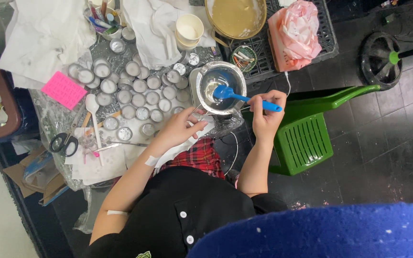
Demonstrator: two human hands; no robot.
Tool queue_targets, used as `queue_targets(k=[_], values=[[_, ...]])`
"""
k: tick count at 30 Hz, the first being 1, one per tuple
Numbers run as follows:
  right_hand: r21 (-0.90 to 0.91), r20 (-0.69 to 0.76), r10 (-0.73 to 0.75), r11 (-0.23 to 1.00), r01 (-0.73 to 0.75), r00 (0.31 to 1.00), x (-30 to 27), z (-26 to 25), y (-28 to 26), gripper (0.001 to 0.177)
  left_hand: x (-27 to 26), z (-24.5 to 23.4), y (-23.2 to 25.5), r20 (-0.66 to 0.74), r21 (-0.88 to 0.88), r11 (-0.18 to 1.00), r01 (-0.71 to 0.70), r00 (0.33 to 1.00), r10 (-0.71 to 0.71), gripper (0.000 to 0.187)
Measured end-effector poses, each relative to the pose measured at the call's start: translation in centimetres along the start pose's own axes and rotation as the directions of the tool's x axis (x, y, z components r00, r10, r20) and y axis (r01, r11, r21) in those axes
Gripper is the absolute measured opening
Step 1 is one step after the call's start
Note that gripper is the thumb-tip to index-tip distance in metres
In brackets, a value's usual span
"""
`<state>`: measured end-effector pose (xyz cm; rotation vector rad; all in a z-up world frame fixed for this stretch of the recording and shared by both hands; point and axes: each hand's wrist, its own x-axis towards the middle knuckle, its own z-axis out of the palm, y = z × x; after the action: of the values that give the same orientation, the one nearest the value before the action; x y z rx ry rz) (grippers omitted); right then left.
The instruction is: The recorder is mixing candle wax in a metal pot using a blue spatula.
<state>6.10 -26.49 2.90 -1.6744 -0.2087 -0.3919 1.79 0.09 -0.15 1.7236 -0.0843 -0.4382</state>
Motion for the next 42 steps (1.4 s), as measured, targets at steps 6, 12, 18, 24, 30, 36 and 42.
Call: queue_targets(k=[6, 12, 18, 24, 30, 36, 42], values=[[-0.175, 0.000, 0.047, 0.984, -0.046, 0.999, 0.6, 0.3, -3.2, 0.024, 0.8, 1.3, 0.1, 0.193, -0.286, 0.945, 0.161, 0.975, -0.107, 0.039], [-0.260, 0.027, -0.035, 0.965, 0.040, 0.999, 2.3, 0.3, -4.1, 0.018, 0.5, 1.9, -0.8, 0.004, -0.030, 0.999, 0.034, 0.999, -0.034, 0.030], [-0.345, 0.093, -0.093, 0.931, 0.119, 0.991, 4.5, 2.5, -5.5, 0.012, 0.2, 1.5, 0.7, -0.033, 0.165, 0.986, 0.010, 0.999, -0.005, 0.033], [-0.449, 0.168, -0.106, 0.877, 0.172, 0.980, 4.9, 4.5, -6.2, 0.010, 0.6, 0.8, 0.9, 0.033, 0.128, 0.989, 0.078, 0.996, -0.082, 0.035], [-0.403, 0.358, -0.207, 0.845, 0.350, 0.911, 5.4, 5.4, -7.0, 0.015, 0.5, 0.6, 1.0, 0.037, 0.113, 0.992, 0.065, 0.997, -0.070, 0.037], [-0.365, 0.393, -0.123, 0.889, 0.277, 0.911, 4.3, 5.2, -7.9, 0.014, 0.8, 1.2, -0.8, -0.057, 0.155, 0.988, 0.004, 0.998, 0.005, 0.034], [-0.305, 0.234, -0.051, 0.944, 0.123, 0.971, 2.0, 3.5, -5.6, 0.009, -0.4, 0.6, -2.0, -0.114, 0.164, 0.985, -0.053, 0.991, 0.072, 0.035]])
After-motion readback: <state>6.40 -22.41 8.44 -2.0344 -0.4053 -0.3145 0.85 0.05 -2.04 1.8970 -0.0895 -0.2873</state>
